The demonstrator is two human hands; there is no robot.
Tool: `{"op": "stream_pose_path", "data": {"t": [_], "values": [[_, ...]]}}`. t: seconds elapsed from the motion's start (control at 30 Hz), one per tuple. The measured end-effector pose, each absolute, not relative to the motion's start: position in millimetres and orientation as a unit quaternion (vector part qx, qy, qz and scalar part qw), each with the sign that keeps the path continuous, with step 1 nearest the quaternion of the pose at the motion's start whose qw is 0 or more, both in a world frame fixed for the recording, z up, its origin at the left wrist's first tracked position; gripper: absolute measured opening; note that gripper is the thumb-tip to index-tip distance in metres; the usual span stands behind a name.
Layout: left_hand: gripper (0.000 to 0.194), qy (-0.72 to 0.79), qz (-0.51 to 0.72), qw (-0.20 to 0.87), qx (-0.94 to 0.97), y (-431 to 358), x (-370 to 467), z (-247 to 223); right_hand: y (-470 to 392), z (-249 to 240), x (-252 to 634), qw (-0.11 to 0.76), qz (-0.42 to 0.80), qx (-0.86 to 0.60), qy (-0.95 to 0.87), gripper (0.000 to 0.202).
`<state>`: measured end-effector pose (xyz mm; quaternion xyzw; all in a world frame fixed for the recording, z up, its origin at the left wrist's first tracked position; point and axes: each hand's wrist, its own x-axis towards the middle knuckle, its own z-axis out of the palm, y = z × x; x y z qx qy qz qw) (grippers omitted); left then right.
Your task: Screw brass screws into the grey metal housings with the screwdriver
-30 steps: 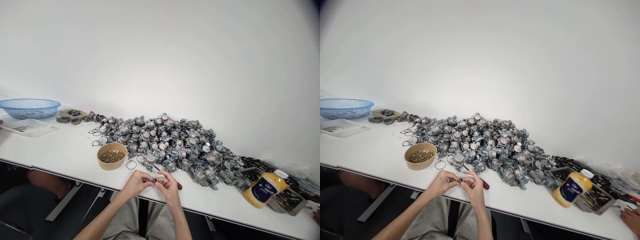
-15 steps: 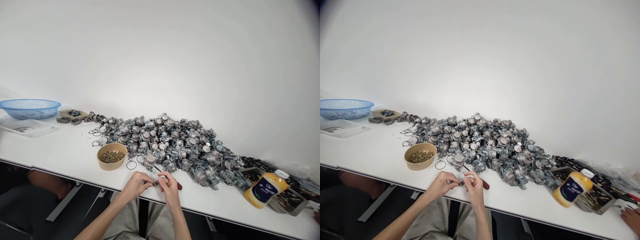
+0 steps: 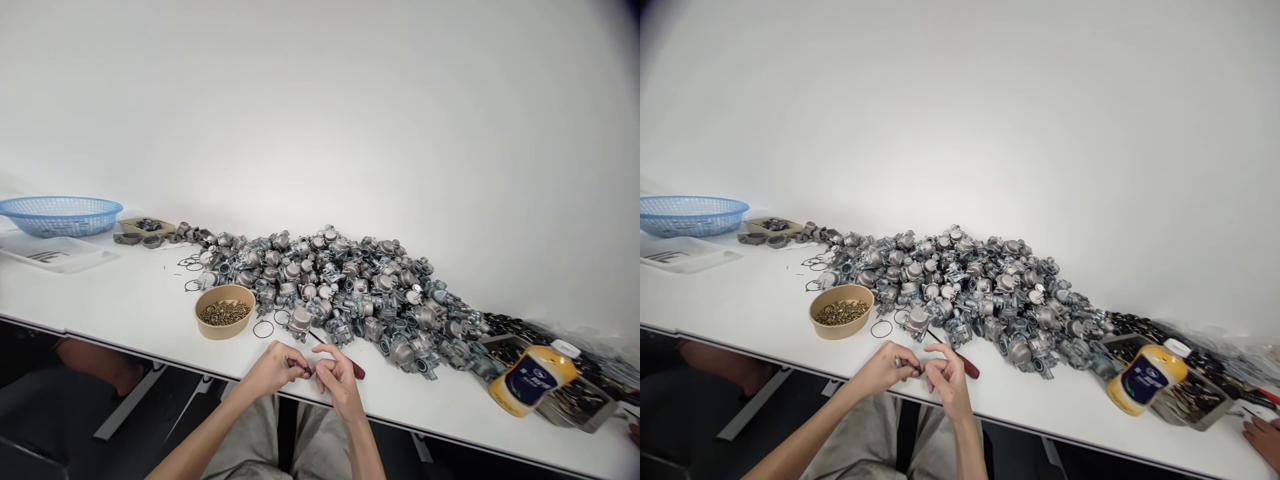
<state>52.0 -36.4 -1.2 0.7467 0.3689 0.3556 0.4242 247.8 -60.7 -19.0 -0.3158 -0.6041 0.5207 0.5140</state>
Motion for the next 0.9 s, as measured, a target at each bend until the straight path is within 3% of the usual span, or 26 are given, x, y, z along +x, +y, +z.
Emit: {"op": "stream_pose_path", "data": {"t": [0.27, 0.5, 0.9], "values": [[0.018, 0.374, 0.349, 0.419, 0.750, -35.9, 51.4, -0.2, -66.3, -10.0, 245.7, 0.527, 0.550, -0.290, -0.579, 0.045], [0.019, 0.337, 0.322, 0.523, 0.713, -32.4, 48.1, 1.0, -68.9, -10.4, 246.8, 0.470, 0.585, -0.280, -0.599, 0.053], [0.021, 0.325, 0.329, 0.490, 0.739, -32.1, 51.6, -2.6, -60.8, -17.3, 243.6, 0.521, 0.517, -0.318, -0.601, 0.029]]}}
